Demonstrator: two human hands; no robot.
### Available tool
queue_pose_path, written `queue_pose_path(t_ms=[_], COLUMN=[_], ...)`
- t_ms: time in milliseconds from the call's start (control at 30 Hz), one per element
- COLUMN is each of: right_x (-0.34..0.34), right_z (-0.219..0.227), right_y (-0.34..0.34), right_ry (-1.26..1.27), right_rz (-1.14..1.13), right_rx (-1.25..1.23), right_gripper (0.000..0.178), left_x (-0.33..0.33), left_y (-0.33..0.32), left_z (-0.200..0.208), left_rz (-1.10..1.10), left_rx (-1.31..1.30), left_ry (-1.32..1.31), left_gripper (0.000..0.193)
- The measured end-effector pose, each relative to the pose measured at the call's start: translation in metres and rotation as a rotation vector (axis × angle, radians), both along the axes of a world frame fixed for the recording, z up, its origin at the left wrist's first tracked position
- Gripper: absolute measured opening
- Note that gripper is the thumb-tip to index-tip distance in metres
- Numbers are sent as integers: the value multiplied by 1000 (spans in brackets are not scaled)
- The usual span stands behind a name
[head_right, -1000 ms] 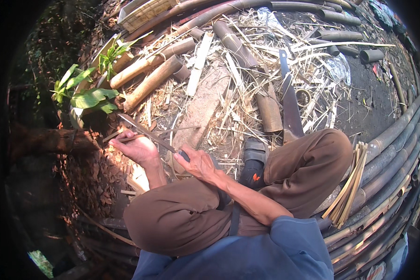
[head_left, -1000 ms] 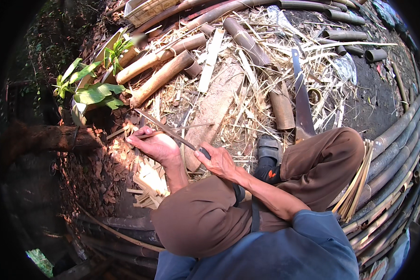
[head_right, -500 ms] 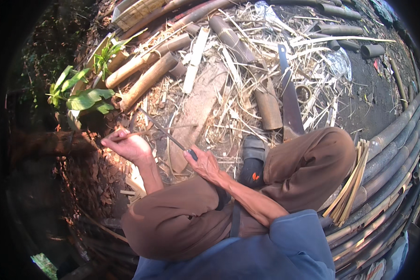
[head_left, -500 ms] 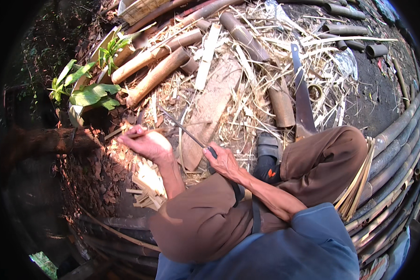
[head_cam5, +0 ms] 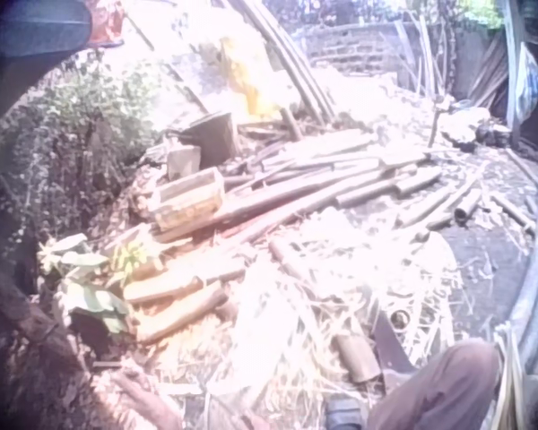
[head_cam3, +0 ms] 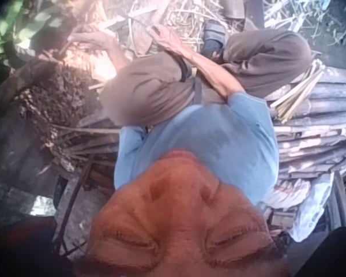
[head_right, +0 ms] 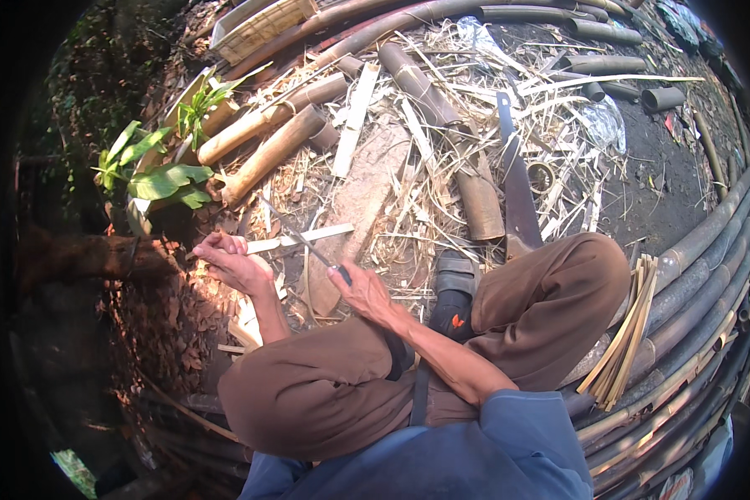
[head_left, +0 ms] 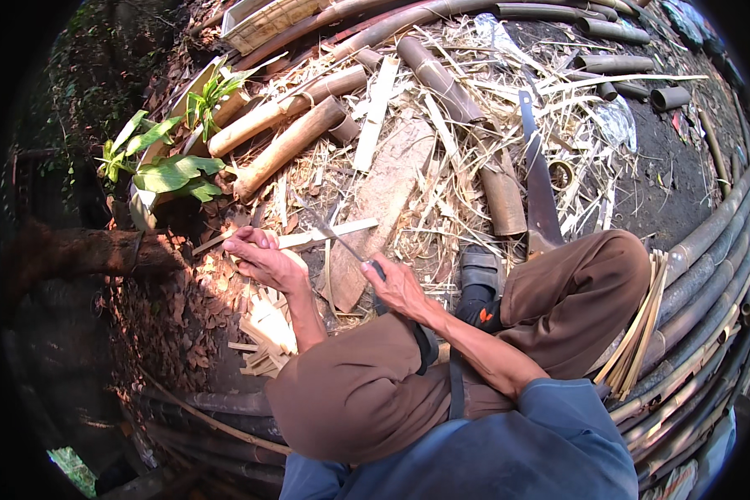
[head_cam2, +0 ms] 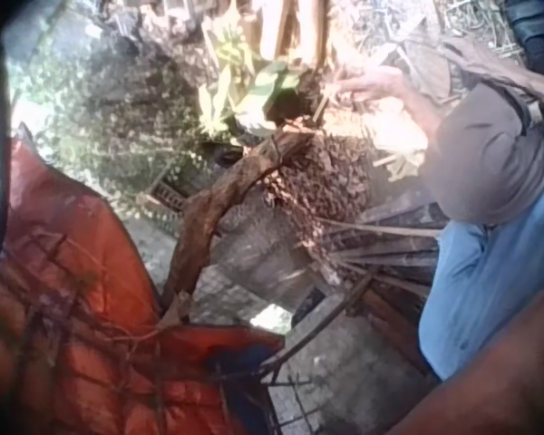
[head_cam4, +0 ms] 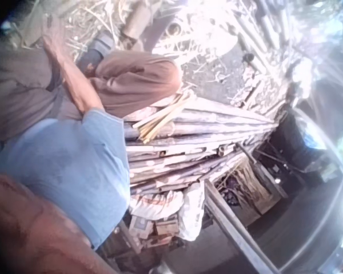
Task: The person sits on the ground and uses a machete to split bamboo sections into thin strips. They repeatedly strike the bamboo against a wooden block, then use the machete to shave and separate the pieces into smaller strips.
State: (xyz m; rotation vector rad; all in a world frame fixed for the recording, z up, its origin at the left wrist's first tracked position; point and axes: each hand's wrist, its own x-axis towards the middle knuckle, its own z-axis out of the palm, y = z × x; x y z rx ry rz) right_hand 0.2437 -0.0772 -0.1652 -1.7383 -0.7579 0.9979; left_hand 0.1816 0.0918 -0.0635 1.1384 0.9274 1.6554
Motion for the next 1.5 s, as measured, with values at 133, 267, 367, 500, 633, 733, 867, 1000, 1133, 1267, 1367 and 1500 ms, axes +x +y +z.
queue_pose_path(t_ms=[133, 267, 367, 500, 633, 733, 867, 1000, 1133, 1267, 1367, 1500], right_x=[-8, 8, 26, -8, -20, 5, 13, 14, 20, 19, 17, 16], right_z=[-8, -84, -102, -15, -37, -96, -130, -121, -110, -108, -113, -115], right_y=[7, -9, -16, 3, 2, -16, -41, -27, -28, -32, -34, -33], right_ry=[-56, -94, -117, -13, -221, -81, -165, 9, 211, 413, 493, 341], right_rz=[32, -95, -43, 65, 49, -23, -102, -113, -267, -355, -344, -271], right_rx=[13, -215, -169, -55, 51, -271, -226, -179, -159, -121, -81, -156], right_gripper=[36, 38, 40, 33, 29, 35, 43, 48, 50, 46, 52, 46], left_x=[8, 10, 9, 15, 9, 2, 17, 6, -6, -8, -24, -18], left_y=[-8, -12, -8, -14, -12, -8, -5, 9, 12, 10, 13, 5], left_z=[-1, -2, -1, 8, 2, -1, -1, -125, -141, -52, -33, -40], left_rz=[107, 58, 235, 379, 351, 259, 100, -49, -357, -274, -563, -710], left_rx=[-16, 7, -4, -132, -138, -130, 22, -58, -295, -255, -144, -250], left_ry=[125, 167, 261, 291, 228, 142, 215, 440, 399, 175, 70, 366], left_gripper=[55, 55, 59, 69, 63, 57, 51, 39, 61, 64, 56, 49])
